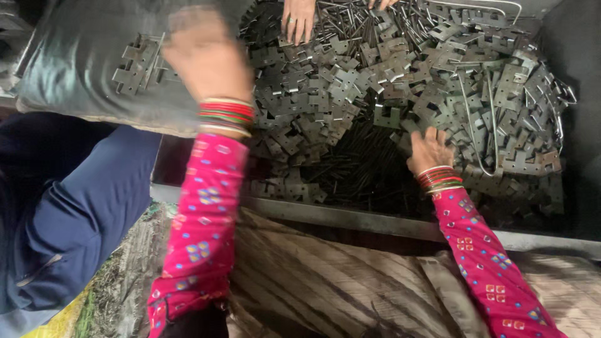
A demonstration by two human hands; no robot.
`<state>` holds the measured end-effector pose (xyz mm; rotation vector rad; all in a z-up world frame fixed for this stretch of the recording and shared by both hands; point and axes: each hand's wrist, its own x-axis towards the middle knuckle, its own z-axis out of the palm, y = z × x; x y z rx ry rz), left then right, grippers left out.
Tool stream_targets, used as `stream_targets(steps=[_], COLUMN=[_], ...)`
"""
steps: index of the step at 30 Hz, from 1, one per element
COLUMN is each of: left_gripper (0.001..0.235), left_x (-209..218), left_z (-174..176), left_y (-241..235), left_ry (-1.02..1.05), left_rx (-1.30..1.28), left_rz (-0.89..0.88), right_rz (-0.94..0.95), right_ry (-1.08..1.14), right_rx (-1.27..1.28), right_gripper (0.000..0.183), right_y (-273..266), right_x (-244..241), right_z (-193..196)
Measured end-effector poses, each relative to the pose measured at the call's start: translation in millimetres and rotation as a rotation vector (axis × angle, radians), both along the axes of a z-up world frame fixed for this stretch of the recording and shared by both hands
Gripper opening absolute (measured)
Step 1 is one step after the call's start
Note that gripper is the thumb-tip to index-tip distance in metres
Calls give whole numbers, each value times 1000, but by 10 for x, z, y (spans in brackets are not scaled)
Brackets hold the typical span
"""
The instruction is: The person sorts through a bin of metal parts by hand, picking up individual metal pieces and placing them onto a padded surface or back into the bin while other people also reach into the shared container.
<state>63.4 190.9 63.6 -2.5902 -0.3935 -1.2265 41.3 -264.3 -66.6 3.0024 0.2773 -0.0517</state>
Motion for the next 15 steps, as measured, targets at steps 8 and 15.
stream_targets(steps=[8, 15], left_gripper=[14, 21], left_x=[-157, -54], left_z=[-609, -1395], left_y=[-1297, -1358], left_ry=[664, 873], left_rx=[-320, -273], left_rz=[-598, -584], right_rz=[13, -198], right_ry=[-134, 164], right_rx=[800, 2532], right_gripper=[53, 28], right_y=[-363, -369], right_x=[8, -321], right_z=[140, 809])
